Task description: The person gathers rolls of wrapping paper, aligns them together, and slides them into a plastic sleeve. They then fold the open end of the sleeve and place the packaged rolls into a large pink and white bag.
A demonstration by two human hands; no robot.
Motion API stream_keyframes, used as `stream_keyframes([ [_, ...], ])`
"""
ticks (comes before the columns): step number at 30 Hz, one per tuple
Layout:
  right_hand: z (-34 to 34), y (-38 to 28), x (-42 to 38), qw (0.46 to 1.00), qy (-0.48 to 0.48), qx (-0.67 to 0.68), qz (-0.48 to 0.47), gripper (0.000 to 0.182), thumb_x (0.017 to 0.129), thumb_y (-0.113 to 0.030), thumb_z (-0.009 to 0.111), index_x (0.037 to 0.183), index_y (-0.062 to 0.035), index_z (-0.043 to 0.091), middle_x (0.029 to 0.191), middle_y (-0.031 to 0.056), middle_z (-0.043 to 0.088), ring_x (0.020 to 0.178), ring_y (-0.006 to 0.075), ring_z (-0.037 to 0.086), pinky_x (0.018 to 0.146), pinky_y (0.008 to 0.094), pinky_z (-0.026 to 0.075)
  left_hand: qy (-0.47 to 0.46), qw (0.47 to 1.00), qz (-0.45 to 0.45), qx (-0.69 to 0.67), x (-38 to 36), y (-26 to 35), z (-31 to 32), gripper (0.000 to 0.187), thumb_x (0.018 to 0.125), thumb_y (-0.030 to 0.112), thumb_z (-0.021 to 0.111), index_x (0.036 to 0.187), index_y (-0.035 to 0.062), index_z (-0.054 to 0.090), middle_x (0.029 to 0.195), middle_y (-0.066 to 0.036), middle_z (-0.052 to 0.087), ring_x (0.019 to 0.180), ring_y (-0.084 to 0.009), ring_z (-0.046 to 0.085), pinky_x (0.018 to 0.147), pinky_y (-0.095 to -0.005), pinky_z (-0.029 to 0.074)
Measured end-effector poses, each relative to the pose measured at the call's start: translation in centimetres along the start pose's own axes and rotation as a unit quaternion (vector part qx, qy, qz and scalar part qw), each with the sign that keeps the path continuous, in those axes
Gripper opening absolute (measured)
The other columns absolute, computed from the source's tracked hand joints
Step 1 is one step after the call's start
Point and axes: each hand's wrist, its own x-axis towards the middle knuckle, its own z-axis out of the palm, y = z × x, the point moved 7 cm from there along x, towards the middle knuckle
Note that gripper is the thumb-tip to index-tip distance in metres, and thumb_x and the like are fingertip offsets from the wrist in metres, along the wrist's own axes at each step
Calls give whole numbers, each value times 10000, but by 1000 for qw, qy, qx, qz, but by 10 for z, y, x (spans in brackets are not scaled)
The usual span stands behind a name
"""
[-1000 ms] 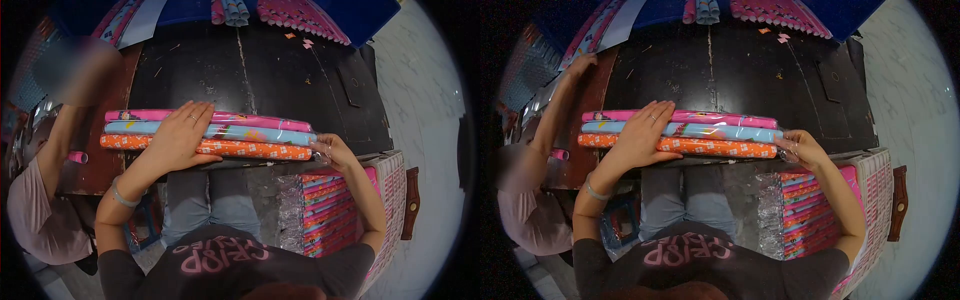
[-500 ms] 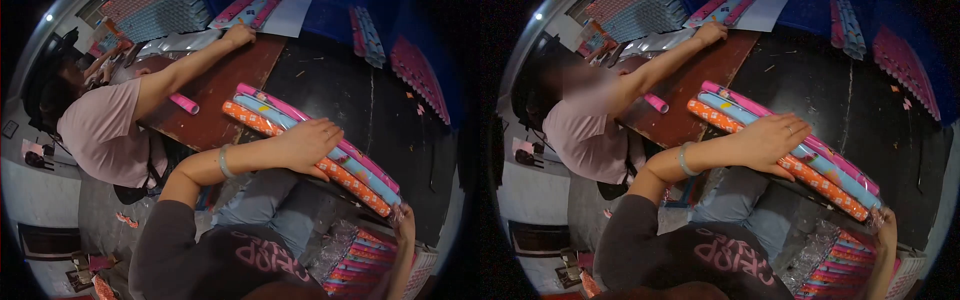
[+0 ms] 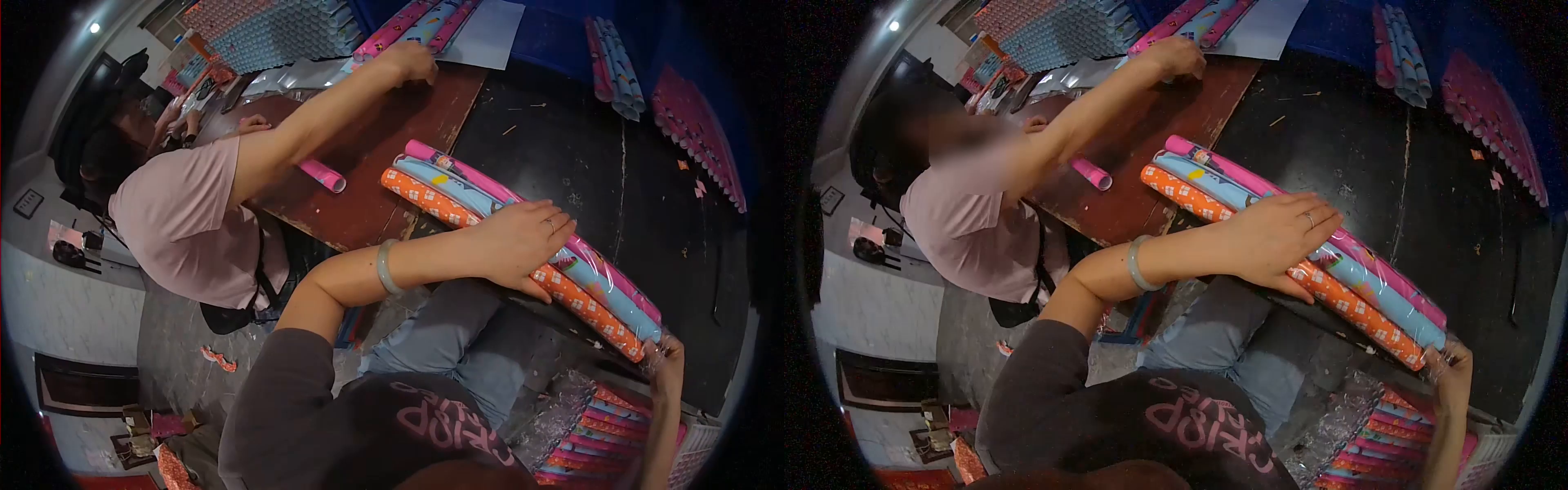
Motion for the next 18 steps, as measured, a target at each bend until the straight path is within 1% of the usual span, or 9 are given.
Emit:
stream_keyframes([
  [1, -4, 2, -1, 1000, 1, 0, 1, 86, 845, -70, 705, 845, -54, 621, 738, -29, 577, 586, 55, 511, 511, 206, 399, -2, 1000, 0, 5, 0, 0, 0, 939, 704, 612, 677, 1254, -119, 464, 1248, -249, 534, 1178, -359, 518, 1067, -442, 357],
  [3, -14, 16, 0, 993, 21, 91, 72, 123, 872, -128, 696, 836, -82, 588, 673, -38, 554, 486, 41, 457, 420, 202, 335, -2, 1000, -1, 12, 1, -1, 0, 940, 705, 615, 674, 1252, -120, 465, 1245, -251, 535, 1177, -360, 519, 1068, -441, 356],
  [7, -23, 24, 9, 989, 48, 113, 88, 167, 897, -192, 679, 839, -94, 557, 666, -28, 548, 447, 39, 429, 371, 197, 286, 3, 1000, -8, 15, 0, -1, 0, 949, 707, 626, 666, 1254, -123, 465, 1251, -252, 533, 1182, -362, 516, 1070, -440, 354],
  [9, -10, 15, 11, 983, -12, 147, 110, 186, 906, -229, 670, 845, -89, 564, 651, -35, 541, 441, 32, 418, 363, 195, 277, -2, 1000, -8, 13, 0, -2, 1, 953, 708, 630, 663, 1256, -124, 463, 1255, -253, 531, 1185, -362, 514, 1071, -439, 354],
  [10, -5, 6, 9, 983, -11, 148, 110, 186, 906, -229, 670, 845, -89, 564, 651, -35, 541, 441, 32, 418, 363, 195, 277, -1, 1000, -8, 18, -1, -2, 2, 955, 711, 633, 660, 1258, -123, 461, 1260, -252, 528, 1188, -360, 512, 1071, -439, 353],
  [12, 12, -11, 2, 978, -67, 159, 122, 187, 911, -248, 658, 860, -86, 580, 632, -42, 534, 453, 31, 427, 382, 196, 294, -1, 1000, -7, 22, 0, -2, 2, 956, 713, 636, 656, 1260, -123, 460, 1265, -251, 526, 1192, -358, 510, 1071, -438, 353],
  [13, 11, -9, 1, 978, -67, 158, 121, 187, 911, -248, 658, 860, -86, 580, 632, -42, 534, 453, 31, 427, 382, 196, 294, -4, 1000, -11, 23, 0, -2, 2, 956, 715, 638, 654, 1260, -123, 460, 1268, -251, 525, 1194, -357, 508, 1072, -437, 352],
  [15, 0, -5, 0, 995, -39, 35, 84, 185, 913, -257, 650, 865, -85, 599, 613, -58, 515, 467, 24, 430, 403, 201, 302, -5, 1000, -20, 23, 0, -4, 2, 956, 717, 639, 652, 1260, -124, 460, 1271, -250, 523, 1196, -355, 507, 1072, -436, 351],
  [18, -6, 6, 0, 996, -57, 33, 54, 177, 917, -247, 643, 886, -78, 601, 614, -60, 510, 474, 21, 433, 414, 204, 308, -4, 1000, -16, 8, 0, -4, 2, 949, 718, 632, 655, 1260, -123, 461, 1270, -249, 523, 1194, -357, 506, 1072, -435, 349],
])
